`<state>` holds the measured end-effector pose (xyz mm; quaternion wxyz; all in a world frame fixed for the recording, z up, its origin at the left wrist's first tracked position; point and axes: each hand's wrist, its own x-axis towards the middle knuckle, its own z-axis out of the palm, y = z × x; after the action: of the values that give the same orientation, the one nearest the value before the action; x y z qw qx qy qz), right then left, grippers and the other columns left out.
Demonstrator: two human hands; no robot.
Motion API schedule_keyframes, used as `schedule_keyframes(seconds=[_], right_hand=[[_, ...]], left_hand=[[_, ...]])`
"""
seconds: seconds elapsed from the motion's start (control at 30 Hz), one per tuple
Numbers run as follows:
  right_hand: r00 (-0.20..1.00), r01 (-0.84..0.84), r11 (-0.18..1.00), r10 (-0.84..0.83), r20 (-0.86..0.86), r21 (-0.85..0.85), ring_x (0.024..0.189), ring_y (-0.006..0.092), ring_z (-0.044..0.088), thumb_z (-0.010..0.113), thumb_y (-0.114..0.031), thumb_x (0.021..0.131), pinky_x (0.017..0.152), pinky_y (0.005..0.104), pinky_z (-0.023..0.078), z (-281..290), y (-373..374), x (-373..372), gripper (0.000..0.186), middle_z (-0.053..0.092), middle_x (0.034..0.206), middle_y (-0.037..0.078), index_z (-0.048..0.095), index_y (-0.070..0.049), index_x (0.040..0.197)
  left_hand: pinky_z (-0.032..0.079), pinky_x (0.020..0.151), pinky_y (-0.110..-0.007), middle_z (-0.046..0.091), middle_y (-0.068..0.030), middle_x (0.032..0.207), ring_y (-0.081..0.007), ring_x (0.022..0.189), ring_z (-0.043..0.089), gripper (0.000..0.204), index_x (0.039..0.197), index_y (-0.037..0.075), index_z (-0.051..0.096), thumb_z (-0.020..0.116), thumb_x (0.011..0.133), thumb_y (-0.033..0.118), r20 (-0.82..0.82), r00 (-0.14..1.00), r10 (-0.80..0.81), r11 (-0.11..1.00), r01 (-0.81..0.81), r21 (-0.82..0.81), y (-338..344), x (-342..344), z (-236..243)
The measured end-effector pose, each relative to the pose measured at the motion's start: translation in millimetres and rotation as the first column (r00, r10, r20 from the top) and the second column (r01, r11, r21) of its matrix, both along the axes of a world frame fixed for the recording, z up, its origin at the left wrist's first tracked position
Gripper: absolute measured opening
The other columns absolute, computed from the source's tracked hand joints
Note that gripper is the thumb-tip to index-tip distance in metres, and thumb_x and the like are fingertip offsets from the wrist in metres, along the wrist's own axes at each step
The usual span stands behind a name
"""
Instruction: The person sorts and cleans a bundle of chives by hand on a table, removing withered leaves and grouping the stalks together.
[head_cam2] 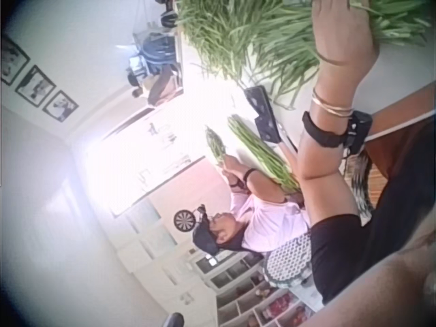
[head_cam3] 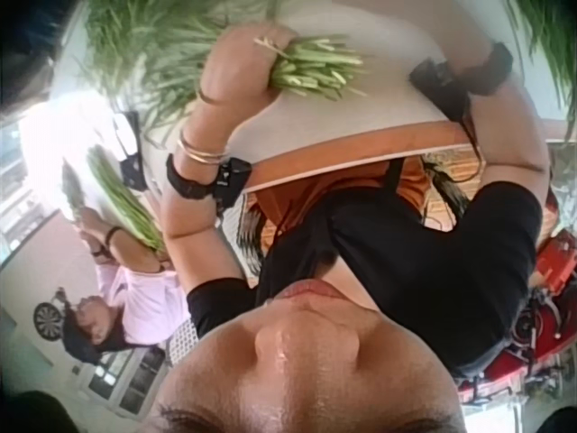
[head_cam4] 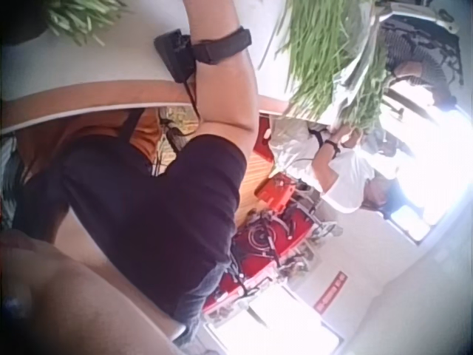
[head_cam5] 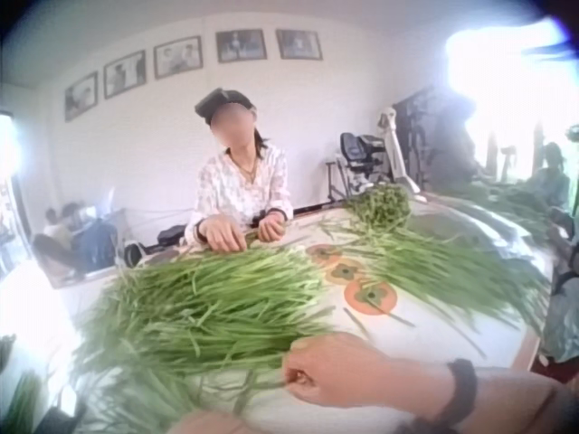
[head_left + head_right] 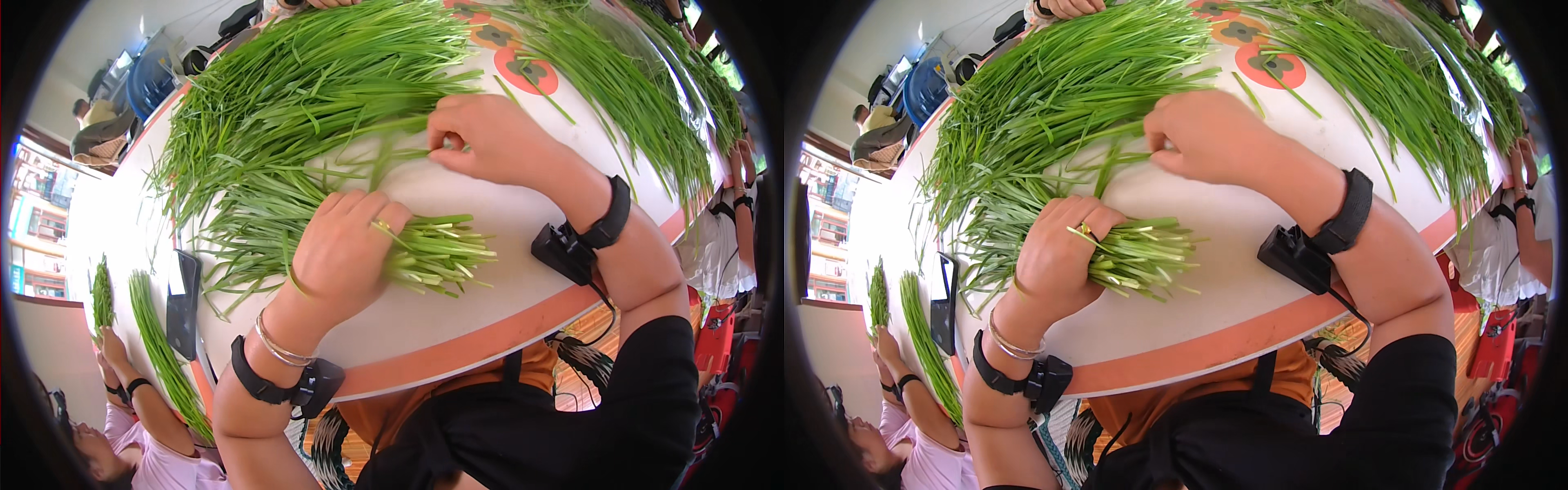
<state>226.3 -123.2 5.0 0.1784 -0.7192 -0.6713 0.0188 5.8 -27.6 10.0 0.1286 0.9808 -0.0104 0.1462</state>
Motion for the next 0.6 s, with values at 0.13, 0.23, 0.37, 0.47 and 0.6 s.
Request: schedule_keyframes(seconds=[0.13, 0.23, 0.37, 0.47, 0.6], right_hand=[[0.939, -0.164, 0.971, 0.207, -0.274, 0.172, 0.073, 0.0229, 0.06, 0.069, -0.017, 0.081, 0.065, 0.0333, 0.049, -13.3, 4.1, -3.4, 0.014, 0.059, 0.084, 0.007, 0.064, -0.006, 0.089], [0.961, -0.09, 0.988, 0.118, -0.249, 0.122, 0.08, 0.0241, 0.061, 0.07, -0.021, 0.08, 0.069, 0.0346, 0.049, -1.8, 0.6, -2.8, 0.018, 0.061, 0.088, 0.008, 0.064, -0.006, 0.088], [0.965, -0.057, 0.994, 0.03, -0.261, -0.094, 0.084, 0.0263, 0.063, 0.069, -0.023, 0.078, 0.072, 0.037, 0.049, 14.2, -7.8, -2.4, 0.02, 0.064, 0.089, 0.009, 0.064, -0.007, 0.088], [0.976, -0.048, 0.985, 0.011, -0.216, -0.167, 0.08, 0.0265, 0.063, 0.068, -0.019, 0.077, 0.07, 0.0372, 0.049, 5.6, -5.2, -0.2, 0.017, 0.064, 0.083, 0.01, 0.065, -0.006, 0.088], [0.794, -0.385, 0.919, 0.282, -0.539, -0.086, 0.073, 0.0217, 0.061, 0.066, -0.012, 0.079, 0.066, 0.0331, 0.049, 3.2, -2.3, -10.2, 0.011, 0.062, 0.08, 0.009, 0.065, -0.003, 0.085]], left_hand=[[0.043, 0.078, -0.039, 0.053, -0.0093, 0.083, -0.0299, 0.083, 0.054, 0.03, 0.092, 0.008, 0.055, 0.065, 0.065, 0.0, 0.037, 0.999, 0.0, 1.0, -0.001, 0.026, -0.6, 0.6, -1.5], [0.044, 0.077, -0.041, 0.057, -0.0099, 0.086, -0.0334, 0.082, 0.055, 0.045, 0.099, 0.008, 0.057, 0.075, 0.058, 0.002, 0.03, 1.0, -0.002, 1.0, 0.002, -0.001, 1.5, -0.3, -1.3], [0.044, 0.084, -0.041, 0.058, -0.0114, 0.096, -0.034, 0.092, 0.055, 0.047, 0.102, 0.008, 0.058, 0.074, 0.058, 0.001, -0.002, 1.0, 0.019, 1.0, -0.019, 0.008, 0.8, -1.9, 0.1], [0.045, 0.085, -0.042, 0.056, -0.0115, 0.101, -0.0338, 0.095, 0.055, 0.042, 0.1, 0.007, 0.057, 0.069, 0.06, -0.001, 0.061, 0.998, 0.002, 1.0, -0.003, 0.008, -0.4, 3.5, 2.0], [0.045, 0.087, -0.042, 0.058, -0.011, 0.103, -0.0343, 0.098, 0.055, 0.045, 0.101, 0.007, 0.058, 0.073, 0.059, 0.002, 0.101, 0.995, -0.022, 0.999, 0.018, 0.045, 5.0, 2.0, -5.9]])
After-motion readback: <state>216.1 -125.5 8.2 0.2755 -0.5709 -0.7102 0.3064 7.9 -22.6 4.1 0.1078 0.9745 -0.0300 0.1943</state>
